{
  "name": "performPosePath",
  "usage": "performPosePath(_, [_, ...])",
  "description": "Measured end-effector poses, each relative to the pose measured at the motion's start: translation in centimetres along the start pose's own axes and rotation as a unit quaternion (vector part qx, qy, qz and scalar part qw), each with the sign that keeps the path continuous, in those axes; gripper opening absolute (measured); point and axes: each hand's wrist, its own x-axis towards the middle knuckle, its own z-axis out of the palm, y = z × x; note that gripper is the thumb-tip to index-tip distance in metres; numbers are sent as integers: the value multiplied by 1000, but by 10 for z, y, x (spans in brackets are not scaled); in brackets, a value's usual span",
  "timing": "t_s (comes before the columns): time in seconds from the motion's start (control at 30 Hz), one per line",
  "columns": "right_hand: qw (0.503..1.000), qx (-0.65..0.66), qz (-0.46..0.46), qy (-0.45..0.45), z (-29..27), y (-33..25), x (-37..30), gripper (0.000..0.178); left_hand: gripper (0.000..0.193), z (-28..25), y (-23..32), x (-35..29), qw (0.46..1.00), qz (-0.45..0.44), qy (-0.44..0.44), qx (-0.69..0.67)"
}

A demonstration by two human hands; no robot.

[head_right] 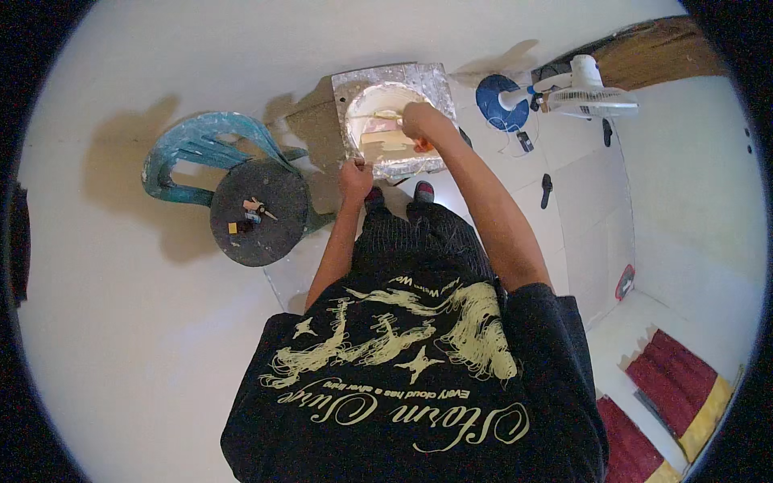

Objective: The person paints a wall using a paint roller, dipping the roller into a paint bucket to load it with paint before applying it to the wall.

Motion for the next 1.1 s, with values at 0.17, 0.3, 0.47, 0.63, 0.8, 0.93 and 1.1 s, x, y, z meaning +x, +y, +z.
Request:
performPosePath(0.17, [999, 7, -13, 51, 11, 23, -33, 21, 26, 2, 5, -6, 1000, 8, 18, 0])
performPosePath(0.3, [999, 22, 24, -11, 14, 21, -43, 19, 26, -1, 8, -8, 1000, -17, 9, 9])
performPosePath(0.47, [999, -38, 16, -17, 28, 28, -40, 19, 23, 0, 10, -7, 999, -2, 10, 51])
performPosePath(0.63, [988, -122, -28, 87, 35, 23, -40, 18, 24, -3, 12, -7, 1000, -15, 10, 18])
performPosePath(0.8, [966, -233, -108, 35, 15, 25, -50, 18, 24, -5, 15, -6, 999, -9, 1, 33])
performPosePath(0.93, [946, -310, -55, 69, 12, 1, -52, 13, 27, -7, 10, -5, 999, -36, -22, 8])
performPosePath(1.1, [881, -414, -201, 110, 0, -13, -34, 11, 25, -5, 13, -7, 1000, -10, -2, 16])
